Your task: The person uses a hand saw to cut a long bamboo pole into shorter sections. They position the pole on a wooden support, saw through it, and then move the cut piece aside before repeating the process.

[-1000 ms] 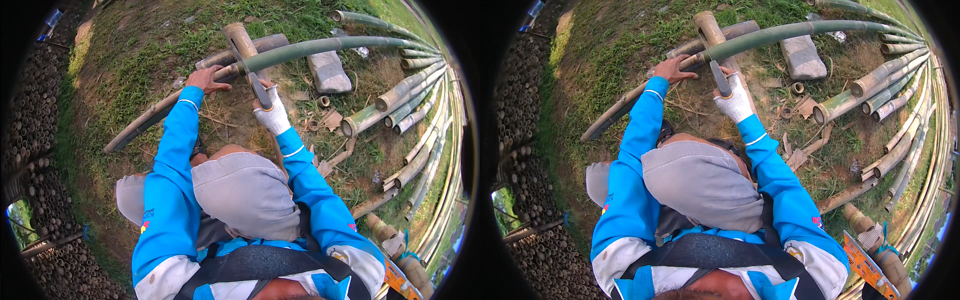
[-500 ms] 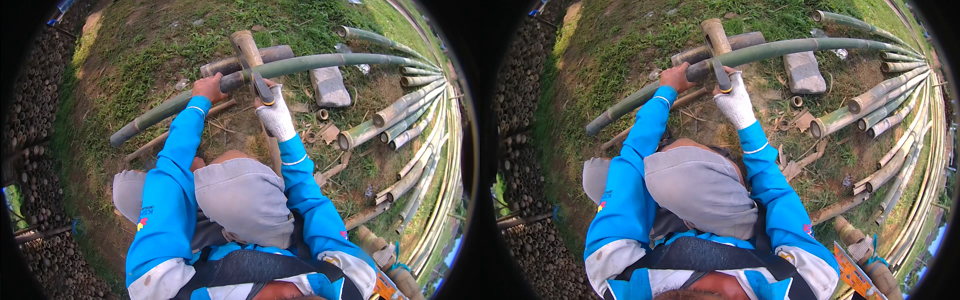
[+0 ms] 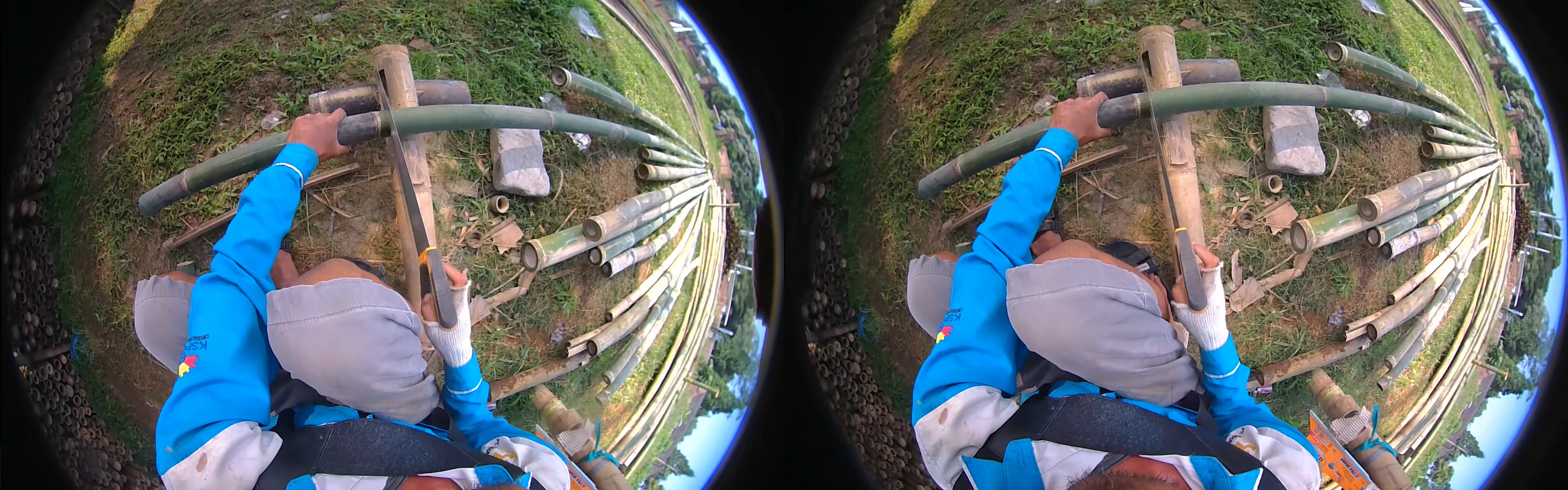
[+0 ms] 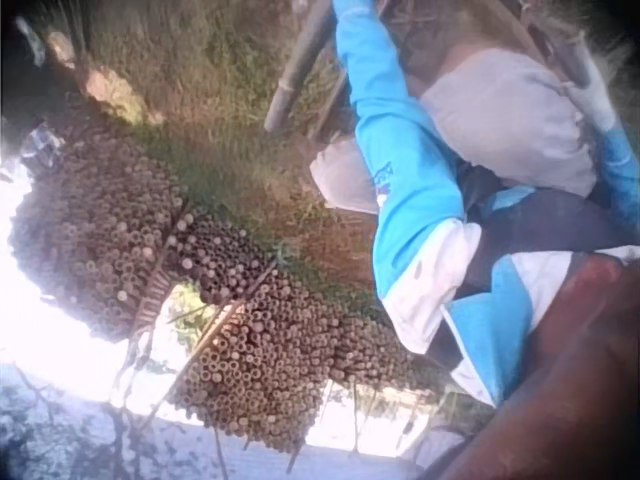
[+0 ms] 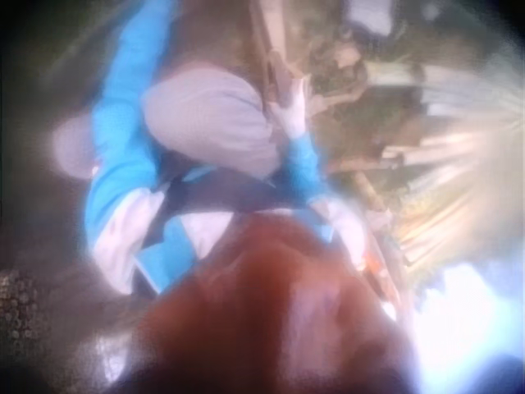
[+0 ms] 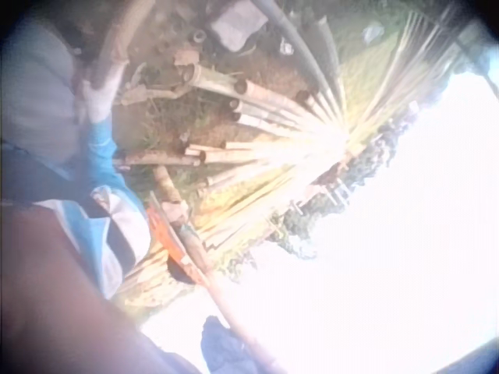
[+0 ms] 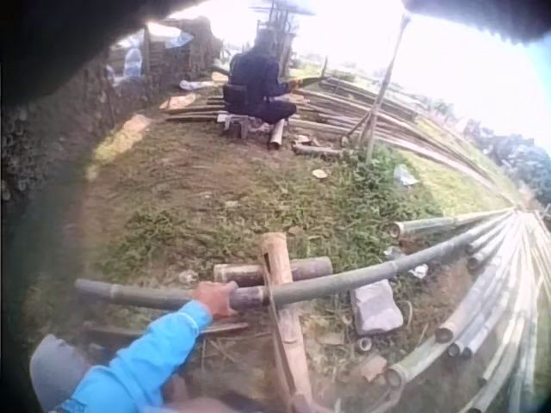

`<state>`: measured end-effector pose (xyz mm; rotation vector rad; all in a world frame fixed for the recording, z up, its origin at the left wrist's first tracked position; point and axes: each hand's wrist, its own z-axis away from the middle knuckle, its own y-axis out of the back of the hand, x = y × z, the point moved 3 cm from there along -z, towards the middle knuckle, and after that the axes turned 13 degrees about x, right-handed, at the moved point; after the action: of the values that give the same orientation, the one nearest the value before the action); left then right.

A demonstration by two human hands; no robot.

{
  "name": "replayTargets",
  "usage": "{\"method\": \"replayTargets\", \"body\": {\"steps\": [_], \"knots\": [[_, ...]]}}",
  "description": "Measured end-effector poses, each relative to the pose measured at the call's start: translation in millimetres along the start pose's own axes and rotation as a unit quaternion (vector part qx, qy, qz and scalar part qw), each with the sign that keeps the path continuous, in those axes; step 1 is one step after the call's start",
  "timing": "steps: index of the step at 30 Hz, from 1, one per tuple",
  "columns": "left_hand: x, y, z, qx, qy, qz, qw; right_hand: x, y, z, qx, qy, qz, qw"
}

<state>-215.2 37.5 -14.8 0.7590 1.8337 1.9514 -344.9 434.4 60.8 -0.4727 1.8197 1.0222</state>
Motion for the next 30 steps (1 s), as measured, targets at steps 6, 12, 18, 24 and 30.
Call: {"method": "replayTargets", "body": {"steps": [6, 12, 18, 24, 30], "knots": [[11.3, -4.7, -8.4, 0.036, -0.041, 0.017, 0.998, 43.7, -104.1, -171.7, 0.033, 0.038, -0.053, 0.997], [-5.9, -12.3, -0.3, 0.025, -0.033, 0.025, 0.999, 44.0, -21.7, -18.5, -0.006, -0.005, 0.016, 1.0], [-18.0, -8.9, 4.2, 0.038, -0.019, 0.02, 0.999, 50.4, 5.0, 37.6, -0.019, -0.032, 0.051, 0.998], [1.1, -15.5, -6.8, 0.049, -0.028, 0.031, 0.998, 71.0, -100.3, -124.9, 0.017, -0.051, -0.066, 0.996], [-11.2, -14.0, -2.1, 0.044, -0.029, 0.035, 0.998, 43.7, -50.2, -74.3, -0.025, 0.014, 0.02, 0.999]]}}
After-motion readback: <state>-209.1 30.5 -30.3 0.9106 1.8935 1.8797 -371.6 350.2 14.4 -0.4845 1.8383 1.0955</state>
